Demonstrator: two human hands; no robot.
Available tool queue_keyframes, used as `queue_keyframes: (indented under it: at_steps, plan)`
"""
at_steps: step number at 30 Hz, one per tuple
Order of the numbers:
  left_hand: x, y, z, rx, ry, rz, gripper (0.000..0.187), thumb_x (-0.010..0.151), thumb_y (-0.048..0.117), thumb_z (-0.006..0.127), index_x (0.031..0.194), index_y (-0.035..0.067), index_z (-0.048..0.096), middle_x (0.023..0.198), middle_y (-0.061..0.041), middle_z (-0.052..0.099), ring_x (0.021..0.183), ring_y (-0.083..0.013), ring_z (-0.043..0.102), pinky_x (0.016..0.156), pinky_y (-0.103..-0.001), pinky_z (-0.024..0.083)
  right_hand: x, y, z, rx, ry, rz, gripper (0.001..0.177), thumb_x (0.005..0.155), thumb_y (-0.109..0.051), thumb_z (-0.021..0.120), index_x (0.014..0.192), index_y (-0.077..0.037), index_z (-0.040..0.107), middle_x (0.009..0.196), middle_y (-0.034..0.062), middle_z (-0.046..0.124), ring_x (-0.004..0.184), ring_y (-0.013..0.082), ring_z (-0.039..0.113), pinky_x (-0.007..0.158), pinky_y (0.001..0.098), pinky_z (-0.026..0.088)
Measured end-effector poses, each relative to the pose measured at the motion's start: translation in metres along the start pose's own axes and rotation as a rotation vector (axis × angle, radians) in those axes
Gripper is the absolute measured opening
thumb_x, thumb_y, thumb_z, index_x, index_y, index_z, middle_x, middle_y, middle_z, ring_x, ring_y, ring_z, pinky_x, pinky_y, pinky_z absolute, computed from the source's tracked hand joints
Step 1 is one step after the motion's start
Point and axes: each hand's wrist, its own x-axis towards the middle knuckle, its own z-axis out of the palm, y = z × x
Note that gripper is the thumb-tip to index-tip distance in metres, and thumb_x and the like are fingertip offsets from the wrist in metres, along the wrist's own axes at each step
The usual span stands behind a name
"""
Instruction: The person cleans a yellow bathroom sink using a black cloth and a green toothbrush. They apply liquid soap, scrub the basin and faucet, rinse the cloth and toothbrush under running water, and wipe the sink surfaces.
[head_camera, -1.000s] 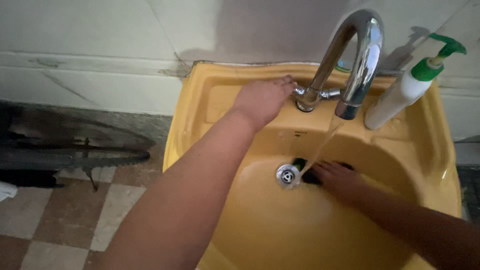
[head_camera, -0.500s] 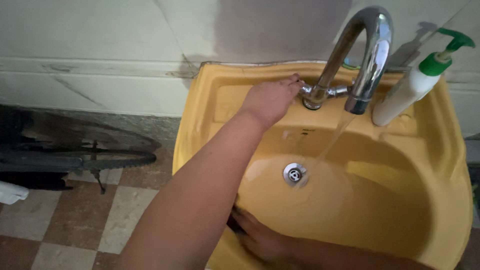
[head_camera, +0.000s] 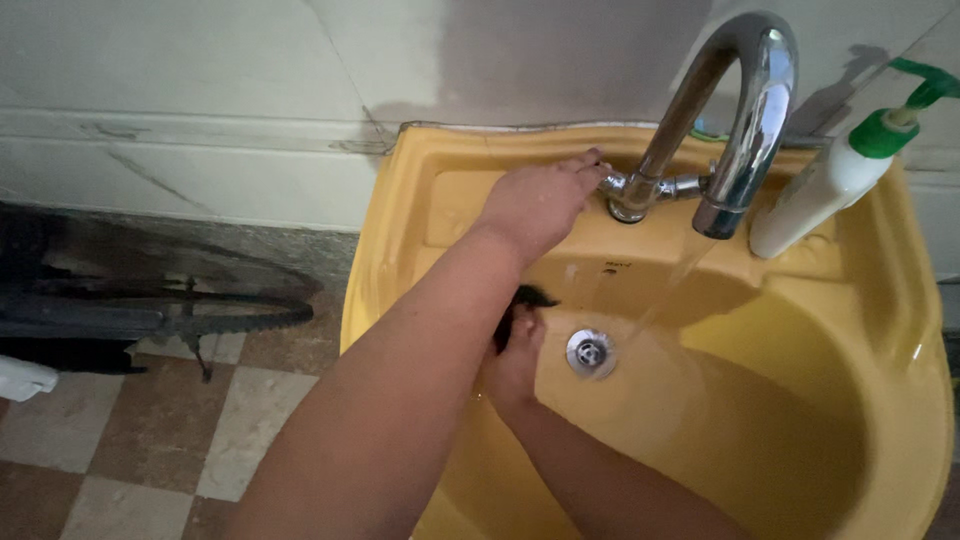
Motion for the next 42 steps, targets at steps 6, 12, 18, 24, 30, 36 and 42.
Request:
queue_keyframes:
  at_steps: [6, 12, 18, 24, 30, 36, 42]
  plan:
    - [0.001, -0.003, -0.001, -0.008, -0.077, -0.002, 0.050, 0.097, 0.017, 0.052, 0.146, 0.020, 0.051, 0.159, 0.003, 0.041, 0.124, -0.0235, 0.061, 0.098, -0.043, 0.051, -0.059, 0.007, -0.070, 0.243, -0.778, 0.590, 0.027, 0.098, -0.028, 0.057, 0.103, -0.005, 0.071, 0.101, 0.0038, 0.071, 0.095, 0.0176, 0.062, 0.091, 0.0347, 0.049]
    - [0.001, -0.003, -0.005, 0.018, -0.069, 0.046, 0.053, 0.093, 0.013, 0.053, 0.146, 0.020, 0.051, 0.159, 0.005, 0.040, 0.123, -0.0241, 0.061, 0.098, -0.043, 0.051, 0.007, 0.023, -0.258, -0.717, -1.187, 0.166, 0.042, 0.062, -0.021, 0.084, 0.104, -0.015, 0.080, 0.103, 0.0113, 0.077, 0.099, 0.0270, 0.074, 0.090, 0.0413, 0.059]
    - [-0.012, 0.001, -0.004, -0.087, 0.063, 0.040, 0.055, 0.097, 0.001, 0.048, 0.148, 0.021, 0.052, 0.161, 0.003, 0.041, 0.127, -0.0281, 0.060, 0.101, -0.044, 0.051, 0.098, 0.055, -0.276, -0.805, -0.534, 0.637, 0.027, 0.092, -0.023, 0.066, 0.099, 0.003, 0.066, 0.069, 0.0154, 0.073, 0.050, 0.0266, 0.068, 0.048, 0.0413, 0.057]
    - [-0.086, 0.057, 0.052, -0.426, 0.577, -0.211, 0.044, 0.099, 0.020, 0.060, 0.144, 0.017, 0.055, 0.142, -0.018, 0.056, 0.127, -0.0393, 0.060, 0.106, -0.047, 0.050, 0.102, 0.030, -0.207, 0.592, -0.270, 1.003, 0.034, 0.088, -0.034, 0.051, 0.104, -0.007, 0.064, 0.087, 0.0125, 0.069, 0.077, 0.0287, 0.067, 0.070, 0.0482, 0.060]
    - [-0.088, 0.069, 0.143, -1.245, 0.127, -0.605, 0.049, 0.098, 0.047, 0.064, 0.131, 0.010, 0.064, 0.105, -0.013, 0.067, 0.098, -0.0294, 0.064, 0.086, -0.046, 0.049, 0.062, -0.039, -0.200, 0.720, -0.543, 0.880, 0.038, 0.089, -0.027, 0.065, 0.117, -0.001, 0.065, 0.106, 0.0129, 0.072, 0.096, 0.0273, 0.068, 0.080, 0.0413, 0.058]
    - [-0.069, 0.101, 0.205, -1.550, 0.023, -0.913, 0.042, 0.091, 0.043, 0.068, 0.114, 0.008, 0.063, 0.085, -0.007, 0.065, 0.076, -0.0268, 0.062, 0.066, -0.045, 0.051, 0.066, -0.044, -0.197, 0.224, -0.008, 0.628, 0.034, 0.096, -0.025, 0.062, 0.122, -0.002, 0.065, 0.105, 0.0153, 0.070, 0.088, 0.0264, 0.068, 0.074, 0.0388, 0.056]
    - [-0.066, 0.147, 0.214, -1.231, 0.517, -0.896, 0.033, 0.094, 0.038, 0.070, 0.098, 0.006, 0.066, 0.086, -0.005, 0.065, 0.079, -0.0247, 0.064, 0.071, -0.042, 0.053, 0.051, -0.043, -0.171, 0.107, 0.055, 0.544, 0.038, 0.102, -0.033, 0.059, 0.113, 0.002, 0.065, 0.095, 0.0180, 0.069, 0.083, 0.0262, 0.066, 0.072, 0.0399, 0.055]
